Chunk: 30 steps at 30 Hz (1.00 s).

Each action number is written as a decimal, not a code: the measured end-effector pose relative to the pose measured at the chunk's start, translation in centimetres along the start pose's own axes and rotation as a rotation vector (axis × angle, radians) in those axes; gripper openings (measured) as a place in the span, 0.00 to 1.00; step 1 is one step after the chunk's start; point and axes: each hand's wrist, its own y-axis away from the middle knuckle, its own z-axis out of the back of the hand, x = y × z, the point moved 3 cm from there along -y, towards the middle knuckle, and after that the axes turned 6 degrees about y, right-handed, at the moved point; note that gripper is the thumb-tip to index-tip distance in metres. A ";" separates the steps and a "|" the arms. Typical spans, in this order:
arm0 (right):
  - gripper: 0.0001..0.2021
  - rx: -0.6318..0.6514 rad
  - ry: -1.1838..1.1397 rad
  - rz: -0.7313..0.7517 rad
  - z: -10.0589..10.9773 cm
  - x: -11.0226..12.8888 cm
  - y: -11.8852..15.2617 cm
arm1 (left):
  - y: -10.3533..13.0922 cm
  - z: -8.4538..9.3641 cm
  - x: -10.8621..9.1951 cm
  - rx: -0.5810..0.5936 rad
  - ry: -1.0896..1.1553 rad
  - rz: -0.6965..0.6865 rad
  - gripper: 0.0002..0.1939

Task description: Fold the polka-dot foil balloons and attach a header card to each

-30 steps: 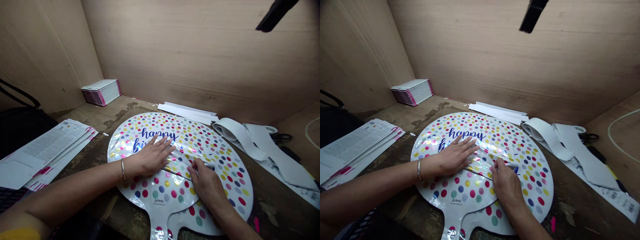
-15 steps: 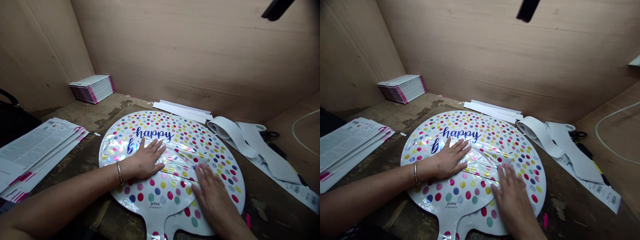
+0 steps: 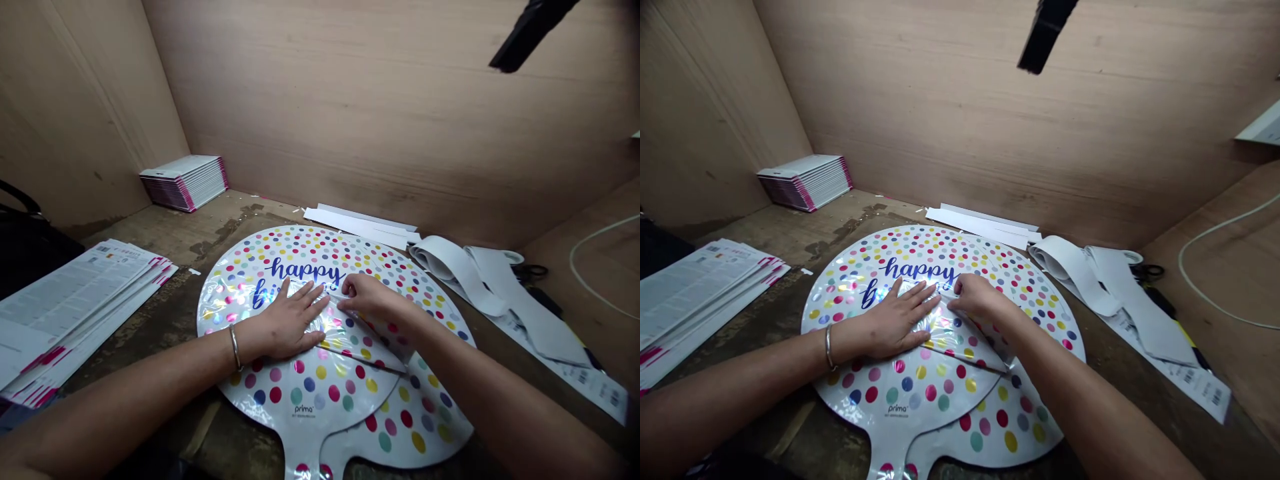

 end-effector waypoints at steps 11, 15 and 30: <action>0.14 0.028 -0.340 -0.182 -3.0 0.1 5.0 | 2.9 0.6 -3.4 -0.287 0.105 -0.143 0.13; 0.25 -0.157 -0.104 0.037 -2.5 -0.2 8.9 | 3.7 -0.1 -2.5 -0.240 0.270 -0.091 0.10; 0.15 -0.248 -0.035 0.320 -5.9 1.5 12.4 | 5.9 0.1 -2.0 -0.310 0.466 0.069 0.10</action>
